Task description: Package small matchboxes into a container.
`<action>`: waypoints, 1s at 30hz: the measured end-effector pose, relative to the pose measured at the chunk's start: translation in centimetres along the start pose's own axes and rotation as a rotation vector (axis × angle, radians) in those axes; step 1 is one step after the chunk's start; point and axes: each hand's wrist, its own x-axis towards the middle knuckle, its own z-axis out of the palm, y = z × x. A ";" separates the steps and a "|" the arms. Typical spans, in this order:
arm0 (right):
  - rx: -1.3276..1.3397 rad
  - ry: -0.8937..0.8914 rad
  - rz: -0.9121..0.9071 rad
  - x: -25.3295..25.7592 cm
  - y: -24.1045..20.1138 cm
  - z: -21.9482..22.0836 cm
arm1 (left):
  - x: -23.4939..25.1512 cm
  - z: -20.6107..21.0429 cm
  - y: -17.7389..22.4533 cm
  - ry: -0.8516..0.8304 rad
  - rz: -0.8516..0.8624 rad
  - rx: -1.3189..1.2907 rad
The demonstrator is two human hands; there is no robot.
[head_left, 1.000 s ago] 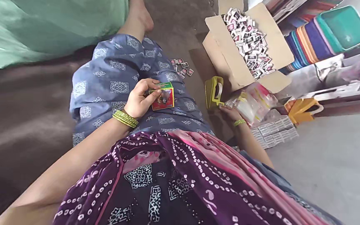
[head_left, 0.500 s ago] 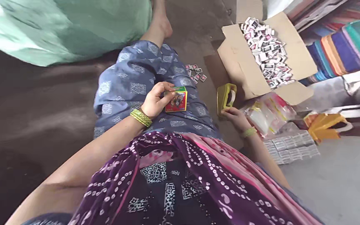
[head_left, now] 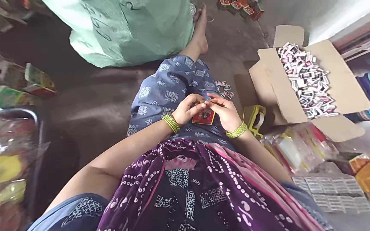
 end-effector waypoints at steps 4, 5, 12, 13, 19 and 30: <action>-0.018 0.046 0.040 0.5 0.5 0.0 | 0.4 0.5 -0.3 0.040 -0.051 -0.062; -0.006 0.062 0.057 0.6 0.5 0.0 | 0.4 0.6 -0.3 0.046 -0.077 -0.087; -0.054 0.153 0.209 2.4 0.4 -0.1 | 0.1 0.6 0.2 0.016 -0.127 -0.113; -0.091 0.177 0.198 2.8 0.5 -0.4 | 0.1 0.6 0.3 0.004 -0.122 -0.108; -0.407 -0.262 -0.099 1.9 -0.6 -2.8 | 0.3 -0.2 0.5 0.044 -0.108 -0.255; -0.320 0.456 0.249 8.8 3.6 -12.0 | 0.9 -0.7 0.8 0.182 -0.314 -0.297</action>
